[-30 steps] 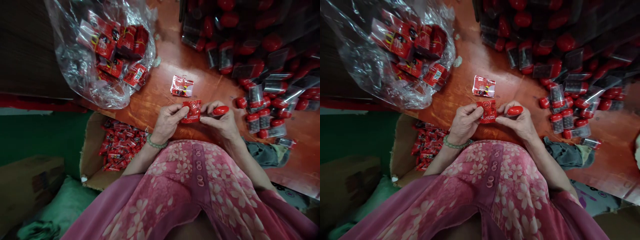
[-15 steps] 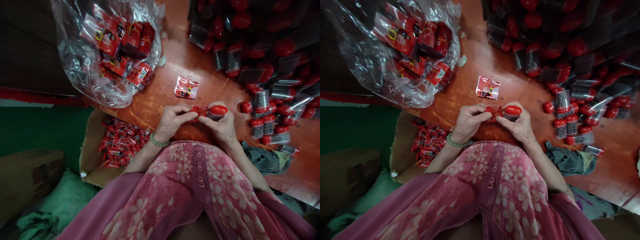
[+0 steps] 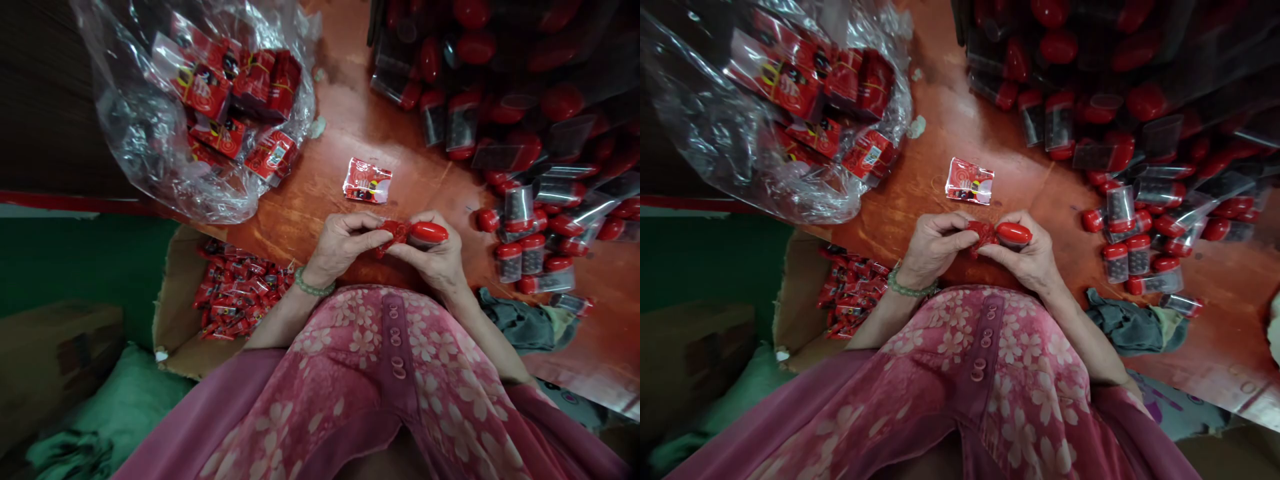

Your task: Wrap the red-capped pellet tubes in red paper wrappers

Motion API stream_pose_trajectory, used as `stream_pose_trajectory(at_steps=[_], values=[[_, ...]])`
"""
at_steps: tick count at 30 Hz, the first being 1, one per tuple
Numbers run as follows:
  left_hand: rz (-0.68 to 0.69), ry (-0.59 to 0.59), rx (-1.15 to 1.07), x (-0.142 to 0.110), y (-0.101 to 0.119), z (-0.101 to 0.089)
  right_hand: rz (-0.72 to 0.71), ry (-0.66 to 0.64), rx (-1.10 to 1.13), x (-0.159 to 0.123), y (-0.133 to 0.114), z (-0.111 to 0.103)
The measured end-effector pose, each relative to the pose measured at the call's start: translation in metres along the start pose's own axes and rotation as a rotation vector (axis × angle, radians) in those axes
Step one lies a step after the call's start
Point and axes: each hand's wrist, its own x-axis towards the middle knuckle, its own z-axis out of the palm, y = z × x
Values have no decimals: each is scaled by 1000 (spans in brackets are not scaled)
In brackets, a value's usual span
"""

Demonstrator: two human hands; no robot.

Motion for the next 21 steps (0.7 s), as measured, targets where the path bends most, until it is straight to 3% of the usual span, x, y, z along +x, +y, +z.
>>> stream_pose_trajectory(at_steps=[4,7,12,18,21], values=[[81,-21,79,0,8,0,-2,-11,-45,3,3,-11],[211,-37,174,0,14,0,34,-51,-50,2,1,-30],[477,-42,318,0,16,-2,-40,-87,-182,-6,-28,-64],[586,-111,467,-3,19,0,-368,-298,-489,1,-67,-61],[605,-134,494,-5,20,1,-384,-374,-555,6,-71,-58]])
